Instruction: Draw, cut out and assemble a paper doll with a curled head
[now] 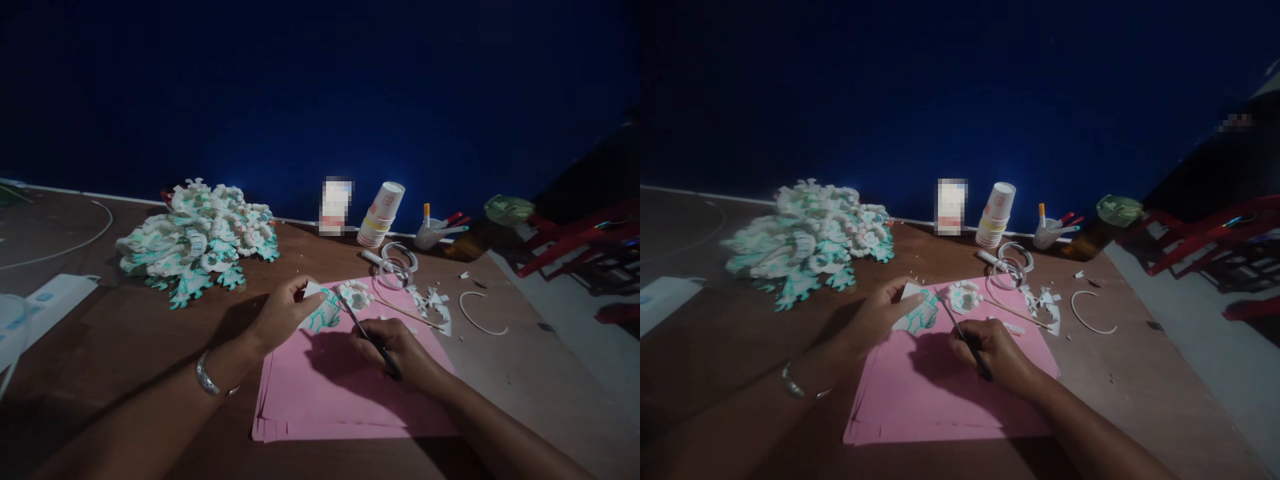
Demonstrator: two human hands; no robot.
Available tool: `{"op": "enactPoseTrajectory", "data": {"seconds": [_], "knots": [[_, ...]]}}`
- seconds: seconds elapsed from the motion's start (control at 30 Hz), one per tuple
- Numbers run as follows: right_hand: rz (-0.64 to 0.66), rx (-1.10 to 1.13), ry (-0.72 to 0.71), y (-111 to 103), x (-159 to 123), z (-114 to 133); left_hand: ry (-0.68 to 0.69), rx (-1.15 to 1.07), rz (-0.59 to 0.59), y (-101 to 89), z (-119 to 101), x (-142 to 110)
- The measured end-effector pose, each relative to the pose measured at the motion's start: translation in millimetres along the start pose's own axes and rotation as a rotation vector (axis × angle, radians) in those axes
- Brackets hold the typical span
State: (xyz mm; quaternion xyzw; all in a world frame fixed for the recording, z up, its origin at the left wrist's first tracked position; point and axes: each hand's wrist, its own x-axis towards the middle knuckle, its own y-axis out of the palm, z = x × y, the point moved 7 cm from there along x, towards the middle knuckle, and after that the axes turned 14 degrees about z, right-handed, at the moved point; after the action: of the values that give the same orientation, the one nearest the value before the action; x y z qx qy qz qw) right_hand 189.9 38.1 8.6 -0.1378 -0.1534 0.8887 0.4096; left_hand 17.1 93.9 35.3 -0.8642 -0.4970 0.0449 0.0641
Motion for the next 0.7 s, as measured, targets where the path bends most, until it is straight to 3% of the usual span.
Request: {"op": "enactPoseTrajectory", "data": {"seconds": [0.3,0.47,0.57,0.7], "knots": [[-0.008,0.076,0.038,2.1,-0.4,-7.6,0.041,-0.022,-0.025,-1.6,-1.0,0.3],[-0.128,0.207,0.032,-6.7,-0.3,-9.2,0.026,-0.005,-0.021,-0.4,-6.6,-0.8],[-0.217,0.257,-0.016,-10.6,1.0,-3.6,0.029,0.026,0.026,3.7,-6.3,-0.2],[-0.216,0.302,0.033,-0.2,6.3,-1.7,-0.003,0.098,0.144,16.3,-0.7,0.9]]}}
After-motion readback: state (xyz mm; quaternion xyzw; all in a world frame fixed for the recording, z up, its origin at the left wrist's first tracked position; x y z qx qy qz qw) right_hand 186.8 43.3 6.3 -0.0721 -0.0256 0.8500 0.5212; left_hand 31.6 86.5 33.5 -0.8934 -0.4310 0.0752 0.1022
